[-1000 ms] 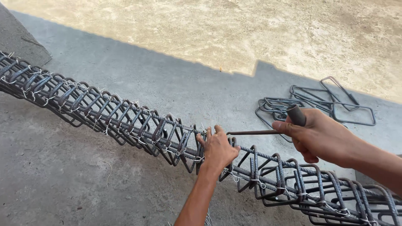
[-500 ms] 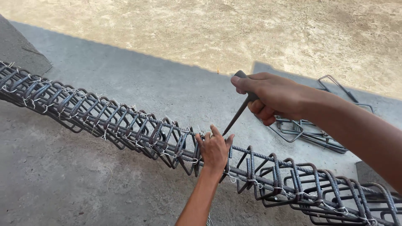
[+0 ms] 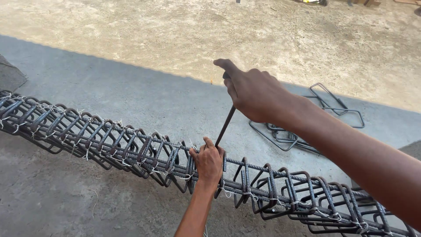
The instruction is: Tying metal stirrups to longitudinal rebar rods using wire and a twisting tool to assemble a reinforcement cage.
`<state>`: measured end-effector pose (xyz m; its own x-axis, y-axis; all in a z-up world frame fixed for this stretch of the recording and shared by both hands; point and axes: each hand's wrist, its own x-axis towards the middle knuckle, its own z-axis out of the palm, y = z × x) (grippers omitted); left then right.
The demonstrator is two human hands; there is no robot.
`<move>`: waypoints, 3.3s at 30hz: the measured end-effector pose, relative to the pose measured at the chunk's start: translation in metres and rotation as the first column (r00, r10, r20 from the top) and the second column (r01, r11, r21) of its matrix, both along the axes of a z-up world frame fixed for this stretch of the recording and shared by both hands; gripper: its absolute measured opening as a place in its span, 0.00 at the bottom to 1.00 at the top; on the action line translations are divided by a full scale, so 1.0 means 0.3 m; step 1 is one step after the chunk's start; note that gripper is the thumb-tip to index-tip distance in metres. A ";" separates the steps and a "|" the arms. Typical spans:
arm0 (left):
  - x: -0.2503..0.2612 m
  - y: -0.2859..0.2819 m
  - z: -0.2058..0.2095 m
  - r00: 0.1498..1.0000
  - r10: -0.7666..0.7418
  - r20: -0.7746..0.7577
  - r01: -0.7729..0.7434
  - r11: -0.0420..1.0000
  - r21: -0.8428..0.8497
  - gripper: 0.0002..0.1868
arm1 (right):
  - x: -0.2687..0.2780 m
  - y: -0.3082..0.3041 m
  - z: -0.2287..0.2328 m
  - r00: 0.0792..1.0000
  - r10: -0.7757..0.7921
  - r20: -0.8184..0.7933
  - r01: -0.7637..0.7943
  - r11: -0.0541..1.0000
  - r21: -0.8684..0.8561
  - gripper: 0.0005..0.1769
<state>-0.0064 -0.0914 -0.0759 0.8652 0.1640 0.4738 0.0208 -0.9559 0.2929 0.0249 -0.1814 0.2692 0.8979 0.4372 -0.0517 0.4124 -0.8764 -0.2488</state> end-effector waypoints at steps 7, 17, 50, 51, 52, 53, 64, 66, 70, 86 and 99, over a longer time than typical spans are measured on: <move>0.013 0.009 -0.020 1.000 -0.010 0.012 0.010 1.000 0.024 0.27 | -0.053 -0.108 0.015 0.940 0.339 0.035 -0.325 0.924 -0.203 0.27; -0.001 0.023 0.054 0.975 -0.154 -0.158 0.139 0.985 -0.097 0.28 | 0.007 -0.270 -0.119 0.522 0.826 0.213 -0.346 0.433 -0.832 0.62; 0.005 0.075 0.069 0.968 -0.196 -0.155 0.155 0.958 -0.243 0.35 | 0.196 -0.466 -0.194 0.510 0.850 0.129 -0.230 0.279 -0.932 0.32; 0.011 0.080 0.066 0.968 -0.208 -0.139 0.169 0.953 -0.250 0.40 | 0.191 -0.453 -0.185 0.549 0.832 0.082 -0.284 0.278 -0.918 0.30; 0.013 0.079 0.076 0.968 -0.210 -0.136 0.172 0.954 -0.246 0.40 | 0.189 -0.427 -0.171 0.551 0.830 0.087 -0.279 0.282 -0.918 0.30; 0.014 0.078 0.085 0.971 -0.207 -0.122 0.169 0.949 -0.266 0.38 | 0.188 -0.404 -0.157 0.570 0.817 0.087 -0.304 0.307 -0.902 0.26; 0.023 0.078 0.095 0.948 -0.250 -0.195 0.124 0.859 -0.496 0.23 | 0.155 -0.069 0.011 0.842 0.535 0.063 -0.348 0.629 -0.695 0.16; 0.017 0.083 0.080 0.948 -0.273 -0.167 0.150 0.840 -0.522 0.22 | 0.194 -0.046 -0.010 0.875 0.476 0.088 -0.279 0.644 -0.712 0.21; 0.016 0.093 0.113 0.935 -0.304 -0.180 0.165 0.826 -0.540 0.18 | 0.239 -0.027 -0.032 0.910 0.400 0.104 -0.231 0.701 -0.674 0.23; 0.045 0.152 0.203 0.823 -0.424 -0.377 0.025 0.691 -0.722 0.15 | 0.210 -0.061 0.013 0.924 -0.263 -0.277 0.035 0.779 -0.626 0.33; 0.108 0.273 0.241 0.597 -0.687 -0.415 -0.069 0.471 -0.879 0.24 | 0.200 -0.170 -0.051 0.990 -0.103 -0.092 0.044 0.868 -0.494 0.32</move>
<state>0.0261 -0.0096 -0.0036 0.8838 -0.2550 -0.3923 0.3125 -0.3025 0.9005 0.0848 -0.2324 0.2540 0.9017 0.2623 -0.3436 0.3373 -0.9240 0.1799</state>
